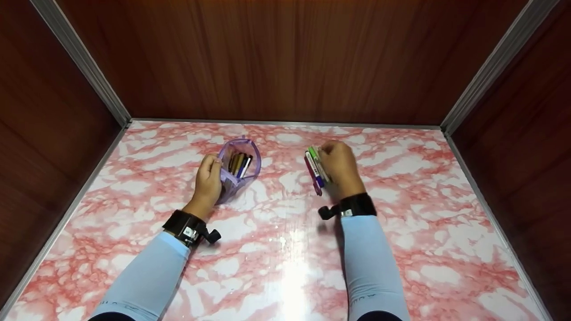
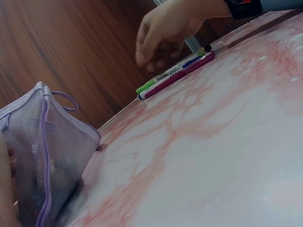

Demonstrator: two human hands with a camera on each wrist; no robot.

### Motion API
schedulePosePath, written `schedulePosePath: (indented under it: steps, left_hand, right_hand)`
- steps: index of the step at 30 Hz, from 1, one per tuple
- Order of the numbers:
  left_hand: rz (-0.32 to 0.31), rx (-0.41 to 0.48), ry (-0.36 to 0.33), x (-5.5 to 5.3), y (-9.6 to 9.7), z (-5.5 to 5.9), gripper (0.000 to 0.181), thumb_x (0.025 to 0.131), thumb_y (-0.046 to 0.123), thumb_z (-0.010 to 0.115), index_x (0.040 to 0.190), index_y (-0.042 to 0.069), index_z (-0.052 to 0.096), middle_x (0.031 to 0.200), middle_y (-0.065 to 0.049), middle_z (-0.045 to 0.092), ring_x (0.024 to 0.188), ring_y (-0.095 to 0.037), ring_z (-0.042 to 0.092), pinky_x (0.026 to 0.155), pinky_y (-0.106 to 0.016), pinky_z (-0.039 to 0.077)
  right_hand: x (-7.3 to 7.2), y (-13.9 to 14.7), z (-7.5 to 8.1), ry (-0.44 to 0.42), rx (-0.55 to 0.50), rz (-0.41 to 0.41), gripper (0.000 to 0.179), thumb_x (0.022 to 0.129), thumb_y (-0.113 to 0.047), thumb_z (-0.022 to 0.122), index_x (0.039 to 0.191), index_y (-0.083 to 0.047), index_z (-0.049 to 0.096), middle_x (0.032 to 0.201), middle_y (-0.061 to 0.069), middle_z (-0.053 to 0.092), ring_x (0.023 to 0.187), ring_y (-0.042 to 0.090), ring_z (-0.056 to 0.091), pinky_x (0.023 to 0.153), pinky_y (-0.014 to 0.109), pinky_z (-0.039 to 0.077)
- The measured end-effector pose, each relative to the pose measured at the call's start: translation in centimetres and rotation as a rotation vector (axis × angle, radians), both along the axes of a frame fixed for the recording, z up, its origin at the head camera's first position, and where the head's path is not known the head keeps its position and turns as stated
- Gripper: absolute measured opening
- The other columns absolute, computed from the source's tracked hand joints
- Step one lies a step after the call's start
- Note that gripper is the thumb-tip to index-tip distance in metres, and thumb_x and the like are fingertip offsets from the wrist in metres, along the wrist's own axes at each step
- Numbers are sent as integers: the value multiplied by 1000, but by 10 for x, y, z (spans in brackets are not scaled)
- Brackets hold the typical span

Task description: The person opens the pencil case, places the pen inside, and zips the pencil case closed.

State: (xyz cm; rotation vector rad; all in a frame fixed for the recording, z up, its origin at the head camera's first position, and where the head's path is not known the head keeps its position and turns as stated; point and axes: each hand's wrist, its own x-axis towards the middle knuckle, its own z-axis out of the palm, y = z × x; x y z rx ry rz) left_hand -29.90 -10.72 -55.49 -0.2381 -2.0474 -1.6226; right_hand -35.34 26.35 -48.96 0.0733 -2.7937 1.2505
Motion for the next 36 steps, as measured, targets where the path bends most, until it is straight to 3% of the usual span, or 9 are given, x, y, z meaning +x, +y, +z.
schedulePosePath:
  steps: [7, 14, 22, 36]
  left_hand:
    - [1, -1, 2, -1, 0, -1, 19, 113, 4, 54, 97, -3, 60, 109, -18, 61, 106, -25, 60, 100, -36, 55]
    - [-16, 13, -30, 0, 0, 0, 17, 113, 5, 54, 100, -3, 62, 114, -18, 62, 110, -25, 61, 101, -35, 59]
    - [-13, 9, -28, 0, 0, 1, 18, 112, 4, 53, 98, -4, 60, 112, -19, 61, 108, -25, 59, 97, -30, 55]
    - [-27, 22, -32, -1, 0, 0, 20, 114, 5, 53, 100, -5, 62, 112, -19, 61, 106, -23, 59, 95, -29, 56]
  right_hand:
    - [1, 33, -6, -71, 109, -113, 48, 111, -31, 68, 143, 4, 72, 137, 30, 74, 115, 41, 71, 102, 56, 59]
    - [0, 49, -12, -92, 197, -113, 55, 112, -34, 66, 143, 11, 69, 143, 35, 71, 130, 52, 69, 116, 65, 54]
    - [-1, 52, -18, -152, 187, -93, 63, 109, -48, 70, 142, 6, 72, 138, 32, 74, 118, 44, 72, 108, 61, 58]
    - [-3, 49, -16, -212, 169, -84, 50, 108, -35, 71, 137, 5, 75, 138, 29, 75, 115, 36, 71, 104, 52, 59]
